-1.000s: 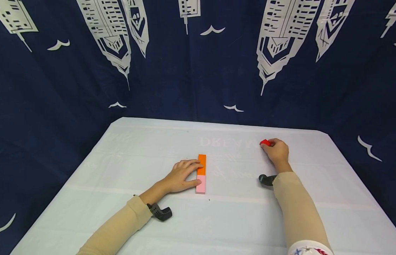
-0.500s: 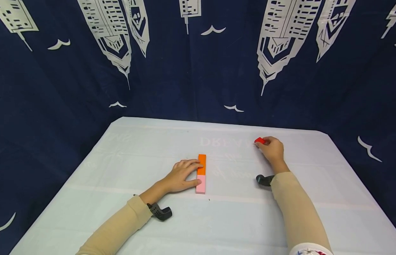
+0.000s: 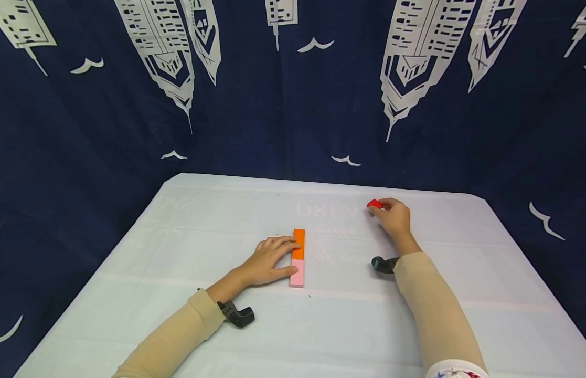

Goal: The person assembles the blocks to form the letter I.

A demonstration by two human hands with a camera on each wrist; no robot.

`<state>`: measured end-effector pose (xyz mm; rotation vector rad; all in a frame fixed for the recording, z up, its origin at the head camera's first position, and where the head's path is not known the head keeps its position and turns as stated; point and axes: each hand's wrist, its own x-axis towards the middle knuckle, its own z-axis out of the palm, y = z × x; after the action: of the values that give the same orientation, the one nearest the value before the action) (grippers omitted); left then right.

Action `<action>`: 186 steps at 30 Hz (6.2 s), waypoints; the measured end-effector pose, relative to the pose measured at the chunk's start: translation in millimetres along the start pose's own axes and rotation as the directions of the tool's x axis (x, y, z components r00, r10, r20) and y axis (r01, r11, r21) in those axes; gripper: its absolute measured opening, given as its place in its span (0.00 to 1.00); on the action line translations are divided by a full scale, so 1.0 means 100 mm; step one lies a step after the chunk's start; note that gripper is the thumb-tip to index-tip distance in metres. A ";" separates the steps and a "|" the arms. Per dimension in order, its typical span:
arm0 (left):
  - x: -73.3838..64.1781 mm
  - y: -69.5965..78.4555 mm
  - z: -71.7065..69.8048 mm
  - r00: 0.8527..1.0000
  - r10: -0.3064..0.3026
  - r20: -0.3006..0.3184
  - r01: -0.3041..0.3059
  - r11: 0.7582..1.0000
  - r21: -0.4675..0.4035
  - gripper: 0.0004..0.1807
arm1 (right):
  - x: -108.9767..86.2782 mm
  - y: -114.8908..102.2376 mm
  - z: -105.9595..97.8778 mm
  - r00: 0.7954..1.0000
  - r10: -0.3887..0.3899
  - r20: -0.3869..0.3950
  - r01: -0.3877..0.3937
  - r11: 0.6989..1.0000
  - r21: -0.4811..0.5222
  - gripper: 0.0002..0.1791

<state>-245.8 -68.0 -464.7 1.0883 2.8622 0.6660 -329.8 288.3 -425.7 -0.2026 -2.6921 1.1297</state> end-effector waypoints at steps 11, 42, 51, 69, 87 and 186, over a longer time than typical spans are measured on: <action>0.00 -0.01 0.00 1.000 0.004 0.002 -0.004 1.000 -0.008 0.32 | -0.01 -0.15 0.07 0.999 -0.046 0.020 0.045 0.998 0.032 0.28; -0.01 0.01 -0.01 1.000 -0.005 0.010 0.005 1.000 -0.002 0.32 | -0.03 -0.36 0.40 0.979 -0.202 0.031 0.202 0.979 0.008 0.25; -0.01 0.01 -0.02 1.000 -0.012 0.013 0.012 1.000 0.001 0.33 | -0.04 -0.38 0.55 0.970 -0.240 0.042 0.238 0.969 0.063 0.24; -0.01 0.01 -0.02 1.000 -0.009 0.015 0.009 1.000 -0.003 0.32 | -0.20 -0.57 0.74 0.962 -0.239 0.130 0.229 0.969 0.089 0.23; -0.01 0.01 -0.03 1.000 -0.001 0.004 0.001 1.000 0.002 0.32 | -0.26 -0.75 0.95 0.934 -0.287 0.214 0.267 0.957 0.117 0.23; -0.02 0.00 -0.05 1.000 -0.014 0.011 0.014 1.000 -0.011 0.33 | -0.41 -0.79 0.64 0.931 -0.319 0.176 0.288 0.941 0.180 0.23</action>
<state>-244.9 -71.1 -460.8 1.0660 2.8509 0.6722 -309.6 181.0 -418.7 0.3638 -2.6630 1.3052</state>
